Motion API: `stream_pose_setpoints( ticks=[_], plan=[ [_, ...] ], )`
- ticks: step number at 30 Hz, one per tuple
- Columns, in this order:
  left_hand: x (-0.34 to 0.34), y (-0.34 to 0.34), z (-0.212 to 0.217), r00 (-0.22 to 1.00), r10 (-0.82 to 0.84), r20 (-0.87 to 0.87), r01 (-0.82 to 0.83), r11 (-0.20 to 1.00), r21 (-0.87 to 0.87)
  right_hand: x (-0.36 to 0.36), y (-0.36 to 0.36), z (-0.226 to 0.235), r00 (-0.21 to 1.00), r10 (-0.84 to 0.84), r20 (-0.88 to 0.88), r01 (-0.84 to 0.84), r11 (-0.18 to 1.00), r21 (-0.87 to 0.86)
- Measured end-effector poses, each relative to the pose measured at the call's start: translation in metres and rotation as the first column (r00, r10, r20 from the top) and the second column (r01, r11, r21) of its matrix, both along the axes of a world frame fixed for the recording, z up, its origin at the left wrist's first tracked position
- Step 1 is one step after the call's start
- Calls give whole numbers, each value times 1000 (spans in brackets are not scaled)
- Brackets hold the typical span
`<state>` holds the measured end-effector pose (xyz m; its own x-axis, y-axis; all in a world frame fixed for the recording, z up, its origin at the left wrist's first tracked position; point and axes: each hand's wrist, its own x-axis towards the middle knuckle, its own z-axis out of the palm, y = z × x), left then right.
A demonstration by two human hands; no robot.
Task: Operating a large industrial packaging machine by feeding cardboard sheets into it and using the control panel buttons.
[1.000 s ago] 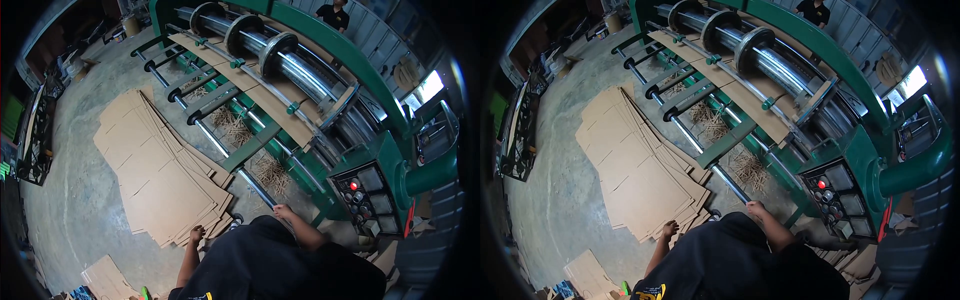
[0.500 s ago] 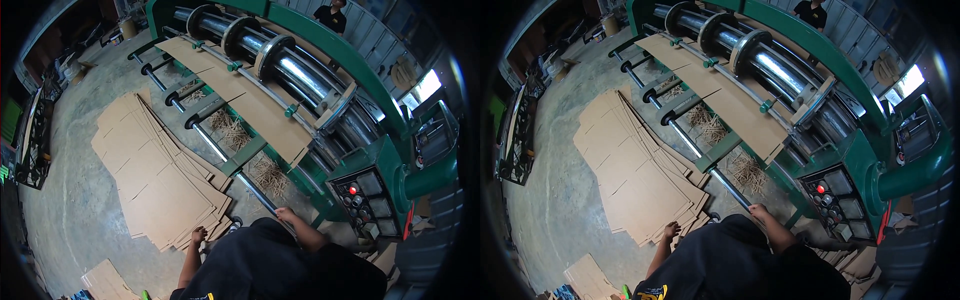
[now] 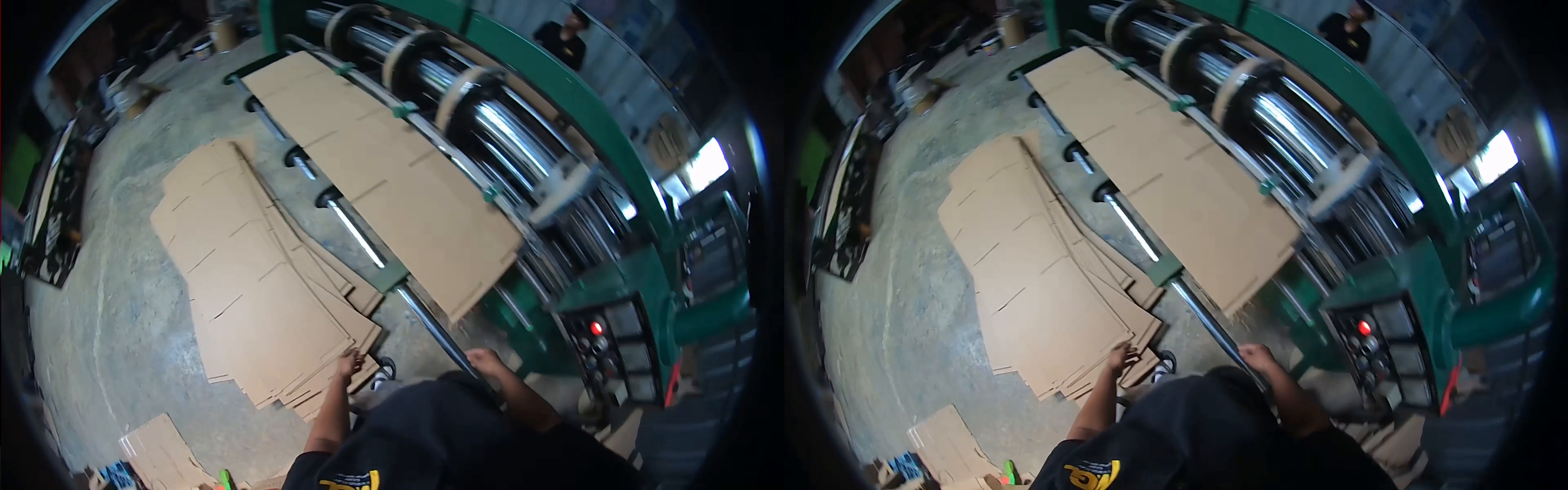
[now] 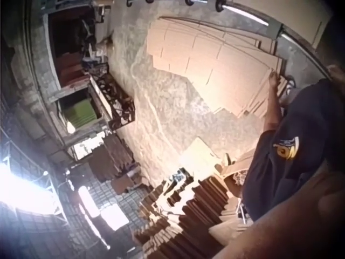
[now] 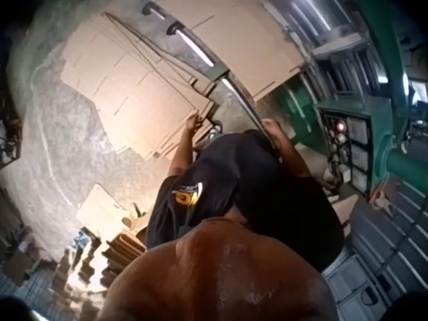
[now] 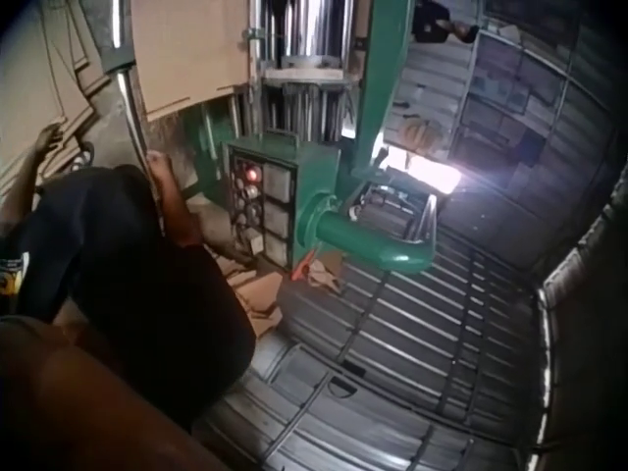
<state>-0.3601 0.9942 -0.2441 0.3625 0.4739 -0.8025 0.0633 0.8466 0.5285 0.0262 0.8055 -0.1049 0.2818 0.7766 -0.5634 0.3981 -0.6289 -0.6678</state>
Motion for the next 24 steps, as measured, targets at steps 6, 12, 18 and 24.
stream_pose_setpoints(
  ticks=[6, 12, 18, 24],
  plan=[
    [70, 20, -35, 989, -134, 67, 119, 974, 192, 24, -32, -31, 994, 96, 48, -103, 981, 164],
    [88, 51, 10, 973, 215, -79, -213, 976, 35, -35, 22, 26, 993, 121, -2, -117, 971, 210],
    [60, 58, 49, 951, 280, 132, -303, 928, 218, -125, 91, 127, 594, 244, 767, -600, 770, 219],
    [-4, 50, 144, 951, 306, 37, -290, 850, 440, -159, 113, 97, 367, 301, 880, -667, 745, 23]
  ],
)
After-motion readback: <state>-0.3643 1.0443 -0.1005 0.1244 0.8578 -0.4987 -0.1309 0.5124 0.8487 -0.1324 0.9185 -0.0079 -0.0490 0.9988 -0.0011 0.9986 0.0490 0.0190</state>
